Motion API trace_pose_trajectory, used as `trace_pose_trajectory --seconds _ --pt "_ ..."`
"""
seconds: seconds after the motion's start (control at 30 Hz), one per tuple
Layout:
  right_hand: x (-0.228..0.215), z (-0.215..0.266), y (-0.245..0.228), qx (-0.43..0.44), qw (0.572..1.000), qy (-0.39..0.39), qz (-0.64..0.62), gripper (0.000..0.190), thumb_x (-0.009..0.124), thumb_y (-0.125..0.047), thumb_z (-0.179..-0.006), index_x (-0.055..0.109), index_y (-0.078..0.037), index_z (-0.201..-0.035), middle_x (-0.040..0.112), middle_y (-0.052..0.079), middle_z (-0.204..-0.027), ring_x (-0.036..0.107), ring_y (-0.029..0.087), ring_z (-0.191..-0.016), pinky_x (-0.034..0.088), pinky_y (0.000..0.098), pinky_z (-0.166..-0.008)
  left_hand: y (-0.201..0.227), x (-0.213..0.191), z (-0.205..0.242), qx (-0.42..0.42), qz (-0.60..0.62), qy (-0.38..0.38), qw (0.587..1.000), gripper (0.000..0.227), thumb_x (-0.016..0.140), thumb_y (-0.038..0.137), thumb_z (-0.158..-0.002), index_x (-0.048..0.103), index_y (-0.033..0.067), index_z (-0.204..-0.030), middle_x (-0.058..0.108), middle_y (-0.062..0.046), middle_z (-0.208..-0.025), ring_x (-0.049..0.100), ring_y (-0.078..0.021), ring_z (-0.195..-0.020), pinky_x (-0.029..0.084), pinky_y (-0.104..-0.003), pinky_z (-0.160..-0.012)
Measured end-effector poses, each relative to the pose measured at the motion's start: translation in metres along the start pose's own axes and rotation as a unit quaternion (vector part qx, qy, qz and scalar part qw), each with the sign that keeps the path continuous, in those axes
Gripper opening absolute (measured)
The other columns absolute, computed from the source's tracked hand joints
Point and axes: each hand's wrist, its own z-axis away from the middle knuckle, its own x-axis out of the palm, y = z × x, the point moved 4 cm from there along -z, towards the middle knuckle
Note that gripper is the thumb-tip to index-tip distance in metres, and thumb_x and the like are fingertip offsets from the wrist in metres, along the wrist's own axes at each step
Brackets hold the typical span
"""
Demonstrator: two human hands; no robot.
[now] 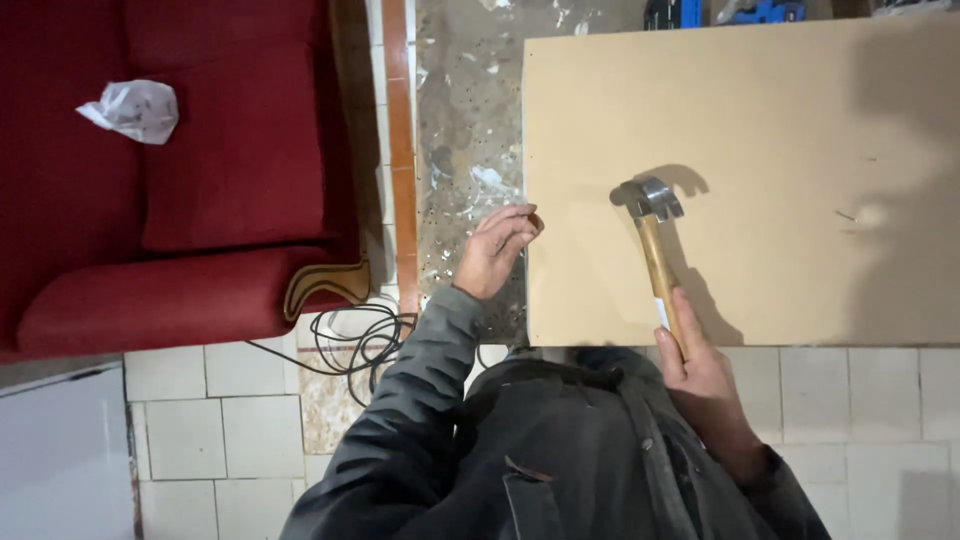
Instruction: The person hammers multiple nails into a rectangular piece of light-colored wood placed on a workbench. They repeatedly pick up nails from the surface and drive them into the wood using a claw hammer.
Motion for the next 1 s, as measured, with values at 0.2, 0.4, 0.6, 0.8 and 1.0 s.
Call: trace_pose_trajectory --seconds 0.2,0.4,0.6,0.8,1.0 --pt "0.010 0.011 -0.009 0.114 0.993 -0.019 0.010 0.069 0.056 -0.029 -0.100 0.032 -0.030 -0.165 0.074 0.025 -0.104 0.075 0.035 -0.089 0.056 0.0433 -0.080 -0.009 0.007 0.003 -0.014 0.044 -0.033 0.998 0.010 0.067 0.004 -0.098 0.070 0.0022 -0.108 0.067 -0.014 -0.135 0.061 -0.0320 -0.131 0.048 -0.039 -0.110" --pt "0.009 0.015 -0.011 0.061 0.998 0.000 0.025 0.069 0.057 -0.028 -0.099 0.032 -0.028 -0.164 0.074 0.021 -0.098 0.073 0.028 -0.080 0.057 0.0405 -0.074 -0.037 0.015 0.008 -0.050 0.165 -0.050 0.984 0.011 0.065 0.004 -0.101 0.070 0.0011 -0.111 0.063 -0.014 -0.143 0.056 -0.0273 -0.139 0.044 -0.038 -0.115" --pt "0.015 0.039 0.017 0.105 0.993 -0.051 0.024 0.071 0.058 -0.019 -0.106 0.036 -0.019 -0.174 0.072 0.023 -0.095 0.073 0.032 -0.076 0.059 0.0401 -0.067 -0.048 0.017 0.007 -0.086 0.204 -0.083 0.972 0.012 0.066 0.006 -0.099 0.071 0.0030 -0.110 0.063 -0.013 -0.143 0.058 -0.0264 -0.136 0.048 -0.036 -0.112" --pt "0.007 0.054 -0.056 -0.257 0.965 0.008 0.049 0.055 0.064 -0.014 -0.096 0.050 -0.005 -0.149 0.068 0.024 -0.130 0.072 0.033 -0.111 0.058 0.0389 -0.085 -0.046 0.015 0.006 -0.039 0.150 -0.083 0.984 0.012 0.069 0.005 -0.099 0.072 0.0031 -0.111 0.065 -0.013 -0.142 0.059 -0.0256 -0.137 0.047 -0.036 -0.114" --pt "0.008 0.053 -0.056 -0.250 0.967 0.001 0.058 0.057 0.066 -0.014 -0.095 0.051 -0.008 -0.149 0.071 0.020 -0.120 0.074 0.030 -0.106 0.059 0.0359 -0.084 -0.038 0.011 0.006 -0.043 0.150 -0.093 0.983 0.012 0.067 0.004 -0.101 0.072 0.0036 -0.112 0.065 -0.012 -0.143 0.059 -0.0250 -0.138 0.049 -0.035 -0.114"
